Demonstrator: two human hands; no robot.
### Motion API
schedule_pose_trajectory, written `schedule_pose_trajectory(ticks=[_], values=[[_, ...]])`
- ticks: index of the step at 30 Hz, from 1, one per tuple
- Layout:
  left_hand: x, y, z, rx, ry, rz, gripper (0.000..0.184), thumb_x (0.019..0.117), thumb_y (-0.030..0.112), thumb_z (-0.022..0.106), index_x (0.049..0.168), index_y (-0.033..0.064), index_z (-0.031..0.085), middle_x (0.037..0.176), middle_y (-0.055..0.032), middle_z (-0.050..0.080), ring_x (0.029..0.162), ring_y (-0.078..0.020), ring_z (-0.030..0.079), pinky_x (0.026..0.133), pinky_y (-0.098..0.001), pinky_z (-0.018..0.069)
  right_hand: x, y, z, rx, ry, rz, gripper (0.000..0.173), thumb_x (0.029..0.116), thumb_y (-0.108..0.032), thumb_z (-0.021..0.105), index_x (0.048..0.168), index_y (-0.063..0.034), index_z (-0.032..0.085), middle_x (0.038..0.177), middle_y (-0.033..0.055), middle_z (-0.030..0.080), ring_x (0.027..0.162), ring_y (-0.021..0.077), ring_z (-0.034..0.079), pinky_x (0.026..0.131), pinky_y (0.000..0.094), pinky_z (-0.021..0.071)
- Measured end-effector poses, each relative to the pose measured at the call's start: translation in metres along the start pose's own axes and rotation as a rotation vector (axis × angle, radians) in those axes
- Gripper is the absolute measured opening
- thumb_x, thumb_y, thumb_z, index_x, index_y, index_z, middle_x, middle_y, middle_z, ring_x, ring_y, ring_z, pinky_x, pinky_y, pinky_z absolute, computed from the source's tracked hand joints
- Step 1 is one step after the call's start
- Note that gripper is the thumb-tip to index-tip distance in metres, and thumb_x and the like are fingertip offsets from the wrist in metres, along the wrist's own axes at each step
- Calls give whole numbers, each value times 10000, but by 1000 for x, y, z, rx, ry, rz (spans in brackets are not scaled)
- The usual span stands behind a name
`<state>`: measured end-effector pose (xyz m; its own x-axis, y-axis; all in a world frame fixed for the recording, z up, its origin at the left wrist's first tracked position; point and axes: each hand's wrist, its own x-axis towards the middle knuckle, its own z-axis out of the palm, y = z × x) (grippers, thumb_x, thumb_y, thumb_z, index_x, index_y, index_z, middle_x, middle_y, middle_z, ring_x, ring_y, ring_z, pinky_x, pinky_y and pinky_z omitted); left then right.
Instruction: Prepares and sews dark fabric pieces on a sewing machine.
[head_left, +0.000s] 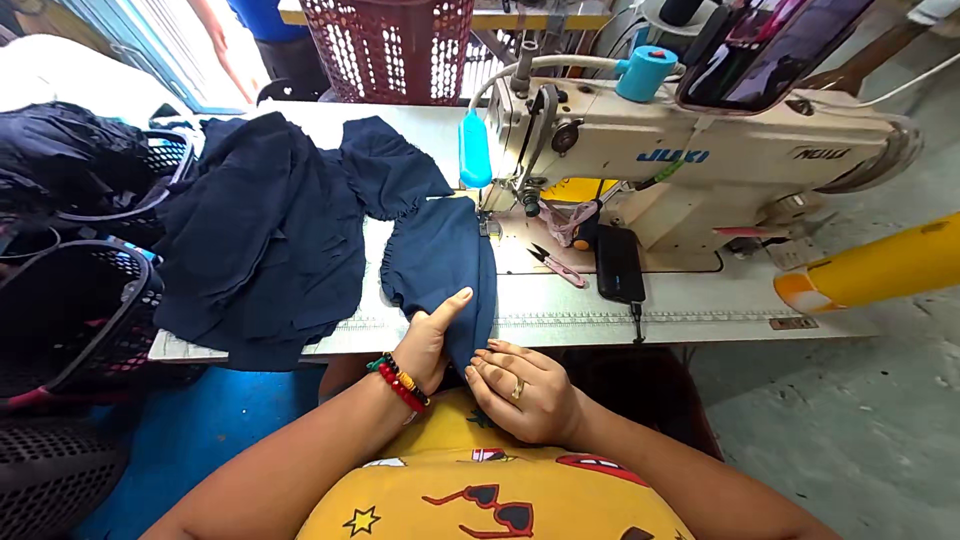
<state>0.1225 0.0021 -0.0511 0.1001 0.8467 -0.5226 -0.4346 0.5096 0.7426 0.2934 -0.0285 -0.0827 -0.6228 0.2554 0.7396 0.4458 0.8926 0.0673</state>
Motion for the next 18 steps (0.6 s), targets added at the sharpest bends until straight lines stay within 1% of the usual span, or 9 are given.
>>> schedule_pose_trajectory(ticks=[1,3,4,5,8,10,14,16,18], values=[[3,-1,2,28,16,3,390,1009,278,646,1279,6,570,1078,-155,720,994,-235,719,883,-400,600,0,-1,0,-2,-6,-2,152,986,-22,552,983,-9,703,875,115,764,892,249,764,918,398,604],[8,-1,5,132,39,-7,445,953,242,730,1277,-10,556,1067,-152,719,977,-220,720,868,-384,602,1,-2,0,-22,-16,-7,154,987,-27,553,981,-13,705,877,111,763,892,244,762,928,395,599],[9,1,5,195,38,-27,482,930,222,757,1285,-19,538,1069,-150,711,977,-212,714,867,-376,599,1,-2,-1,-31,-19,-8,153,987,-31,554,978,-15,707,877,108,764,890,241,763,929,395,599],[11,3,5,247,40,-53,478,916,201,770,1270,-28,545,1055,-147,712,963,-206,715,855,-372,598,1,-2,-1,-34,-22,-8,154,986,-31,556,976,-14,708,877,108,765,889,241,763,930,395,599],[14,8,8,298,46,-161,305,952,188,708,1155,-12,601,966,-128,708,872,-188,712,779,-351,596,3,-3,-1,-36,-31,-15,159,987,-26,554,980,-10,712,877,111,765,892,245,763,925,388,600],[15,9,9,286,47,-198,248,964,198,685,1106,3,624,926,-117,709,831,-180,712,747,-339,598,4,-3,-1,-39,-30,-26,161,985,-21,553,977,-6,713,871,115,764,887,247,764,916,385,602],[18,8,7,358,31,-149,353,933,246,751,1126,-21,624,949,-124,730,862,-183,729,786,-344,607,4,-4,0,-45,-30,-33,168,984,-25,553,969,-5,719,869,113,763,883,248,763,915,387,603],[19,9,7,404,39,-148,337,931,240,752,1108,-20,633,933,-122,728,843,-179,726,770,-341,604,4,-4,0,-49,-39,-38,175,987,-26,548,974,-5,721,880,113,767,891,248,763,921,388,600],[21,10,7,421,50,-163,310,938,202,733,1122,-18,617,934,-125,721,837,-180,722,760,-339,601,4,-4,1,-43,-42,-34,175,987,-26,549,973,-7,722,879,110,767,891,248,763,917,385,601]])
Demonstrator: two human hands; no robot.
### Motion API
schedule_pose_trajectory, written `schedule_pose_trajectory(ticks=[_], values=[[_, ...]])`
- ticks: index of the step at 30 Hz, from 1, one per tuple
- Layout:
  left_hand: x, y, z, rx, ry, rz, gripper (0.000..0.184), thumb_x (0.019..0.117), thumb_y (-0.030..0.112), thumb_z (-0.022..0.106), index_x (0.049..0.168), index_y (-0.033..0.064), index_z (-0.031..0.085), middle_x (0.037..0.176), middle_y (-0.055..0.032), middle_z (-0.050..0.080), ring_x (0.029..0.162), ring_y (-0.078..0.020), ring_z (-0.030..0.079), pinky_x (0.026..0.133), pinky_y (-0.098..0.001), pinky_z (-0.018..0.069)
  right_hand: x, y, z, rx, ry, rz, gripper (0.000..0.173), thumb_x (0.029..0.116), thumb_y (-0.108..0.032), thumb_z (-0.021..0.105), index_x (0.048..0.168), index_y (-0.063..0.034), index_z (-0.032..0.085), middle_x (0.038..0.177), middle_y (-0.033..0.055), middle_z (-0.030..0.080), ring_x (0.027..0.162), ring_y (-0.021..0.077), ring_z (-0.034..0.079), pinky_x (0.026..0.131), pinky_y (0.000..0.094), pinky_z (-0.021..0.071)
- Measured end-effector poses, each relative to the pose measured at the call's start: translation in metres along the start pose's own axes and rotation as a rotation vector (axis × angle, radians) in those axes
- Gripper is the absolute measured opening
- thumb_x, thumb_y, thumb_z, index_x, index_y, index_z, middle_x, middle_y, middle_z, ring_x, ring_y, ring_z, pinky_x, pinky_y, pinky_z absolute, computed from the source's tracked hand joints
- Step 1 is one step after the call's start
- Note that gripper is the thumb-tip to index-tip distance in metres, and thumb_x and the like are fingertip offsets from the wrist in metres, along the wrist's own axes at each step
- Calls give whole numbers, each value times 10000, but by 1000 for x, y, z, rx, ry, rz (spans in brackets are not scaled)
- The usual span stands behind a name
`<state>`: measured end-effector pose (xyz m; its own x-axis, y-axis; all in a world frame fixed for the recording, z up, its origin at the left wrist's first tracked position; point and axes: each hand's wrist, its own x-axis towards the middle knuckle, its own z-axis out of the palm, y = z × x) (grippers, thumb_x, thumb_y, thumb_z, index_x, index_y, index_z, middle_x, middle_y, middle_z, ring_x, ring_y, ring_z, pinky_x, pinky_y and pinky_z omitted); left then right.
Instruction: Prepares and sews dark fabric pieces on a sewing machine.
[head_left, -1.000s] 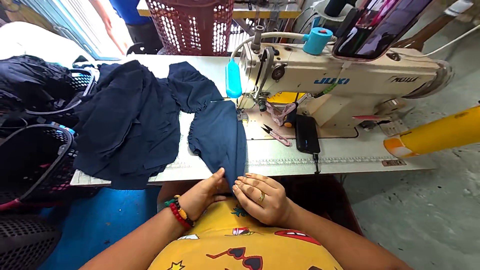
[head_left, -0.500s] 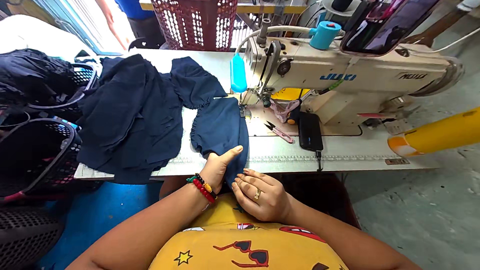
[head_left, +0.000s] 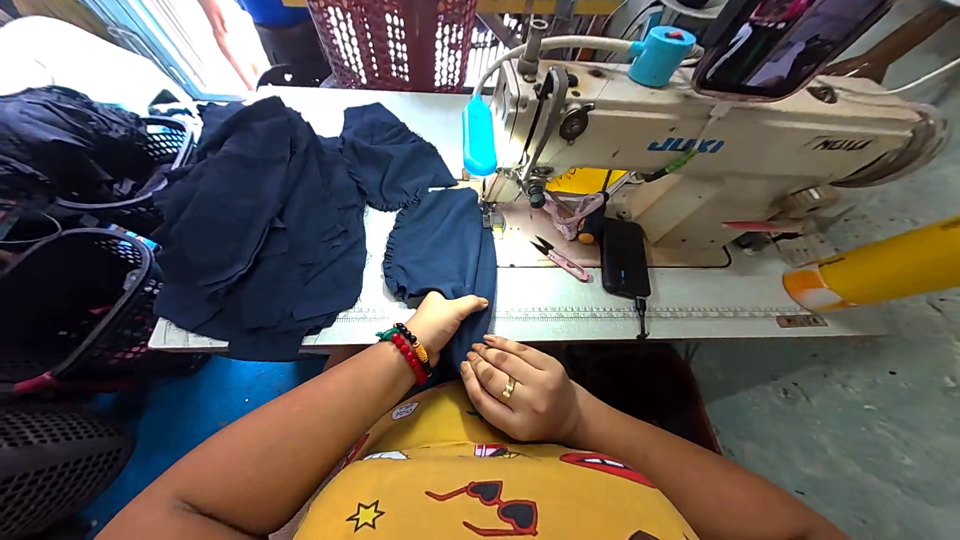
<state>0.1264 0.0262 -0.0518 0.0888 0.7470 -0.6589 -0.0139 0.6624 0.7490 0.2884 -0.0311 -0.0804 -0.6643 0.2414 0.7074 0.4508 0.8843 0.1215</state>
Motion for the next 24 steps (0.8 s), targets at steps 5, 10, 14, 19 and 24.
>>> schedule_pose_trajectory(ticks=[5,10,14,19,24], values=[[2,1,1,40,-3,-7,358,921,190,761,1159,-25,600,946,-127,721,836,-175,725,764,-332,605,0,0,1,13,-3,-2,174,984,-28,550,976,-8,723,873,111,768,880,245,764,907,381,604],[3,1,1,77,-19,-8,370,916,205,774,1144,-35,611,944,-130,729,839,-177,733,772,-330,610,-1,-1,-1,4,-16,3,170,986,-26,549,983,-7,718,888,113,767,905,250,762,925,391,598],[0,3,-11,444,-37,53,426,910,326,780,1069,-44,642,958,-116,716,886,-163,706,840,-363,577,-4,-1,0,87,-105,80,160,995,-31,541,971,-43,699,926,111,766,960,269,759,922,409,604],[-18,19,-59,1052,-140,77,528,1005,507,597,972,-17,654,792,-103,635,679,-189,605,677,-416,524,-11,1,8,265,-223,217,186,982,-23,534,941,-88,703,1022,110,782,994,246,763,867,382,618],[-39,32,-89,1187,217,550,300,1002,358,639,969,77,741,875,-119,697,833,-310,675,759,-591,531,-9,5,14,354,-230,239,184,980,-34,539,918,-92,702,1032,100,784,997,226,763,860,355,617]])
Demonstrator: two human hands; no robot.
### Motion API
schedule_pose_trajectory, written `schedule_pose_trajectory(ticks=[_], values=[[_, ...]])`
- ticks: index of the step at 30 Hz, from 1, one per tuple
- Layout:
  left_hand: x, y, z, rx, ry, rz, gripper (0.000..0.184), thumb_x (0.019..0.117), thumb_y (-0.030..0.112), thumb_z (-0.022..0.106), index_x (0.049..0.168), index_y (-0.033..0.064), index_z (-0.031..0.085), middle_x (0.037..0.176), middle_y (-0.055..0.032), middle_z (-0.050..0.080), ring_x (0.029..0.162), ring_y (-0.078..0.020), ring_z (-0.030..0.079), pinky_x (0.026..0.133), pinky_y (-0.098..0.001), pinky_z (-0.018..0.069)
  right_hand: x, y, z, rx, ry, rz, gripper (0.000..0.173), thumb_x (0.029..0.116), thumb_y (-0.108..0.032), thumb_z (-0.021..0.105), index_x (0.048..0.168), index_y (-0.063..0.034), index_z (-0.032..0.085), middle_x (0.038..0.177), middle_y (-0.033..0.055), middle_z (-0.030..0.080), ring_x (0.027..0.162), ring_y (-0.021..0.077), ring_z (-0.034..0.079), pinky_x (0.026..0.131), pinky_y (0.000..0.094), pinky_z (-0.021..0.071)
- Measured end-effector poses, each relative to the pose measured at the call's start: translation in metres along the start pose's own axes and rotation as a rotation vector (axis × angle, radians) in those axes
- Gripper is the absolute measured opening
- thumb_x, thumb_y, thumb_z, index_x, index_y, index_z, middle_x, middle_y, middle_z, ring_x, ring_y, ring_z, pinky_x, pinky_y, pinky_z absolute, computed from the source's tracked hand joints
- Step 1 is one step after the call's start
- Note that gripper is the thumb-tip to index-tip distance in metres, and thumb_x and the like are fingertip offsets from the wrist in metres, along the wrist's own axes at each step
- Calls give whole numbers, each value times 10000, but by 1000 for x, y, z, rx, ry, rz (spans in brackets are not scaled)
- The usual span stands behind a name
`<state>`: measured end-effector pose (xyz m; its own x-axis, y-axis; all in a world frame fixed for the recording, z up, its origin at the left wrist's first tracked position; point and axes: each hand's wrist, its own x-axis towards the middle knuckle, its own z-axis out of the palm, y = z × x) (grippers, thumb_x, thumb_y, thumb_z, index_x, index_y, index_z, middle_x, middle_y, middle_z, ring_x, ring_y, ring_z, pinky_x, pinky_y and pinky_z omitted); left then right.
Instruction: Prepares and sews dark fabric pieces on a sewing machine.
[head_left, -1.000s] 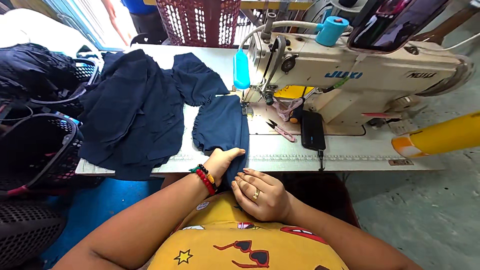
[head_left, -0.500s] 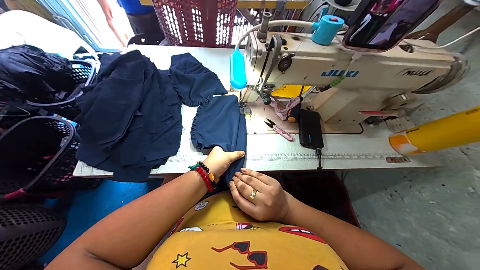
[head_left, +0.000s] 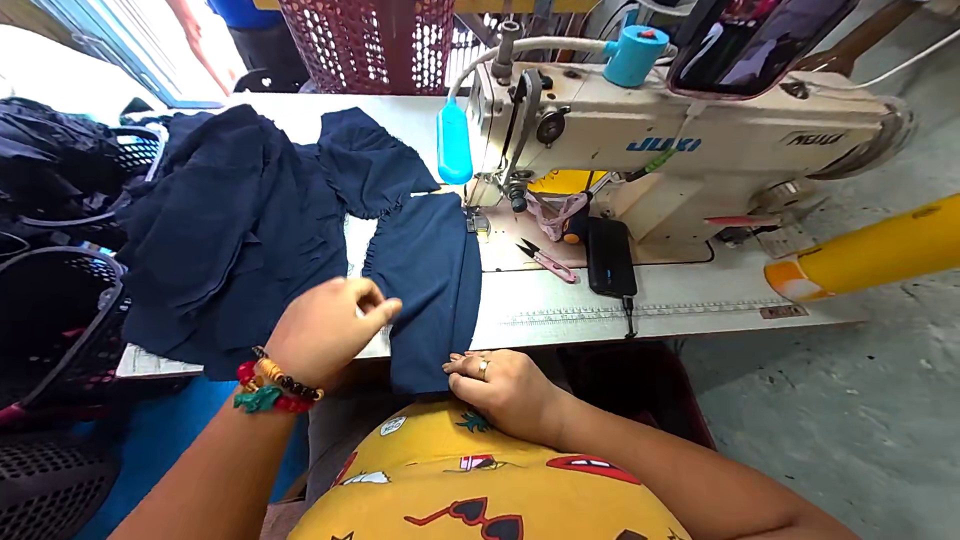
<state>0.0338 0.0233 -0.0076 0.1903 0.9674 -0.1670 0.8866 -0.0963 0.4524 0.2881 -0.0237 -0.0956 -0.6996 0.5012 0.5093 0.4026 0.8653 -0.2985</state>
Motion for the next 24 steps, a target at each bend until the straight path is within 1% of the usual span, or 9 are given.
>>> schedule_pose_trajectory(ticks=[1,3,6,8,10,13,15,19,24], values=[[3,6,3,-34,149,73,237,997,297,640,984,83,740,905,-104,694,859,-286,672,771,-554,536,2,0,1,17,9,-2,183,978,-33,542,914,-91,704,1031,100,785,991,227,764,852,354,619],[21,22,22,-169,294,225,223,993,210,607,1094,69,747,1045,-101,714,996,-244,678,881,-481,552,7,2,4,43,20,-6,181,982,-42,544,907,-89,701,1025,97,785,970,221,766,819,346,622],[62,36,63,-328,269,347,296,985,156,605,1238,34,697,1265,-135,672,1237,-264,605,1079,-465,463,12,4,8,88,35,-13,176,980,-52,540,895,-85,690,994,98,777,921,210,761,731,334,611],[84,40,78,-287,217,305,335,995,132,598,1305,21,658,1347,-158,635,1301,-310,565,1126,-503,411,12,6,9,111,45,-10,189,990,-54,534,890,-81,693,997,98,780,935,202,762,751,322,613],[102,40,86,-183,192,264,389,1002,163,591,1369,37,621,1401,-162,605,1332,-351,535,1123,-567,381,10,8,10,130,57,-10,194,992,-50,530,891,-76,693,996,101,782,948,200,762,774,312,611],[118,33,92,-79,202,211,489,988,299,616,1434,101,587,1430,-153,576,1356,-400,482,1075,-649,360,10,11,11,166,70,-13,190,998,-57,536,890,-67,692,988,109,780,944,199,763,790,310,609],[125,33,88,-60,170,159,528,972,365,636,1453,154,585,1420,-135,567,1350,-387,462,1057,-642,347,11,13,11,177,70,-23,187,1002,-61,539,893,-64,692,986,111,779,940,199,763,786,308,609],[136,34,83,-25,115,110,538,923,432,656,1425,244,620,1379,-97,578,1321,-354,465,1037,-610,343,12,17,10,193,70,-43,173,991,-44,543,895,-62,687,987,121,775,943,210,761,804,317,610],[143,34,80,-24,92,93,517,918,434,659,1405,262,631,1362,-95,575,1302,-349,468,1021,-598,345,13,23,11,195,67,-43,172,991,-33,536,908,-57,685,1000,123,775,962,215,759,827,321,609]])
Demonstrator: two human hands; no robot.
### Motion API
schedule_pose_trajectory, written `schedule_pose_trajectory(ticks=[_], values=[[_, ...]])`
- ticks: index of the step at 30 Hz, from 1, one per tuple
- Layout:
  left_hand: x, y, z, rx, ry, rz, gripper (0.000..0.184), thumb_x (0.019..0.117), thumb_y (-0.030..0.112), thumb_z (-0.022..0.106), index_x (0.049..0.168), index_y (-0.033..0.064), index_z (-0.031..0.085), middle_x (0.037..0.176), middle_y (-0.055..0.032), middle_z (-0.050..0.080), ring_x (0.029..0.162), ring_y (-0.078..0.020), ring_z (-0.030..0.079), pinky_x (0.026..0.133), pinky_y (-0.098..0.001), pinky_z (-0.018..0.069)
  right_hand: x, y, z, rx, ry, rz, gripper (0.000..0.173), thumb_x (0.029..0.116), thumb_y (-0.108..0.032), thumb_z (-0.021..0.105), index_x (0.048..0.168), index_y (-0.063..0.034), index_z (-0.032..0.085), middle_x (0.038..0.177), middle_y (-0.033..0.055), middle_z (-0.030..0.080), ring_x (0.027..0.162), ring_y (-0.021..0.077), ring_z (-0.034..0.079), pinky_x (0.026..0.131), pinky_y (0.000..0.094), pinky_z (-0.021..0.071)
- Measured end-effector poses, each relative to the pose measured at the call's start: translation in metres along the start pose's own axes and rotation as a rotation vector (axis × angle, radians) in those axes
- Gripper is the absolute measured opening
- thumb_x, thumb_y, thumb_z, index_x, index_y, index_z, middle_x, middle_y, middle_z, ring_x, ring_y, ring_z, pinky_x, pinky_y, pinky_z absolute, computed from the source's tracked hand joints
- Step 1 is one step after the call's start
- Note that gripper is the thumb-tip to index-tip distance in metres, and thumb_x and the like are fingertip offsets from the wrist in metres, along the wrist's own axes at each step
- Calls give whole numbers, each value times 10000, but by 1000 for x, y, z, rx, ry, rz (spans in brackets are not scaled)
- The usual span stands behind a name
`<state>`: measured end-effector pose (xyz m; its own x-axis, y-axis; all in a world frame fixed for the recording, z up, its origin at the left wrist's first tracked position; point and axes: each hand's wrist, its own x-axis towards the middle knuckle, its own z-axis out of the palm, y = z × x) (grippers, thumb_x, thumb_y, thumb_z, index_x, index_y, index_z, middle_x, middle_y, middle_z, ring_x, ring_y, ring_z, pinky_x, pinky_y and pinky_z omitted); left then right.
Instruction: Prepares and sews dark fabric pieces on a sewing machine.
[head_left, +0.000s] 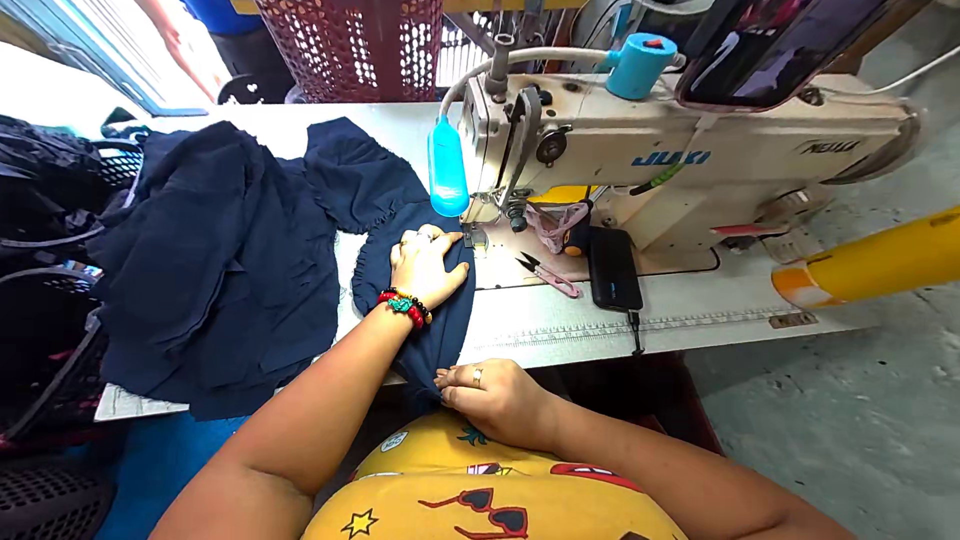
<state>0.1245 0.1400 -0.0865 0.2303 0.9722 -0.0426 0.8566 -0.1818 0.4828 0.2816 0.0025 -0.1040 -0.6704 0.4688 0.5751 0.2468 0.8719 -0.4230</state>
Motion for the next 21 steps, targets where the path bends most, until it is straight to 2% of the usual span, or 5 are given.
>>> schedule_pose_trajectory(ticks=[9,21], values=[[10,-6,0,0,28,21,426,933,419,642,1326,261,679,1319,-85,606,1305,-339,478,1014,-590,353,2,10,0,-33,15,18,183,999,-38,533,904,-54,689,1001,127,776,981,220,759,860,322,606],[19,-8,-1,12,38,28,377,958,367,603,1307,253,688,1321,-92,611,1307,-352,480,1018,-592,350,-2,26,-8,-95,12,77,195,995,-33,525,924,-43,706,1039,133,776,1027,238,753,905,353,603]])
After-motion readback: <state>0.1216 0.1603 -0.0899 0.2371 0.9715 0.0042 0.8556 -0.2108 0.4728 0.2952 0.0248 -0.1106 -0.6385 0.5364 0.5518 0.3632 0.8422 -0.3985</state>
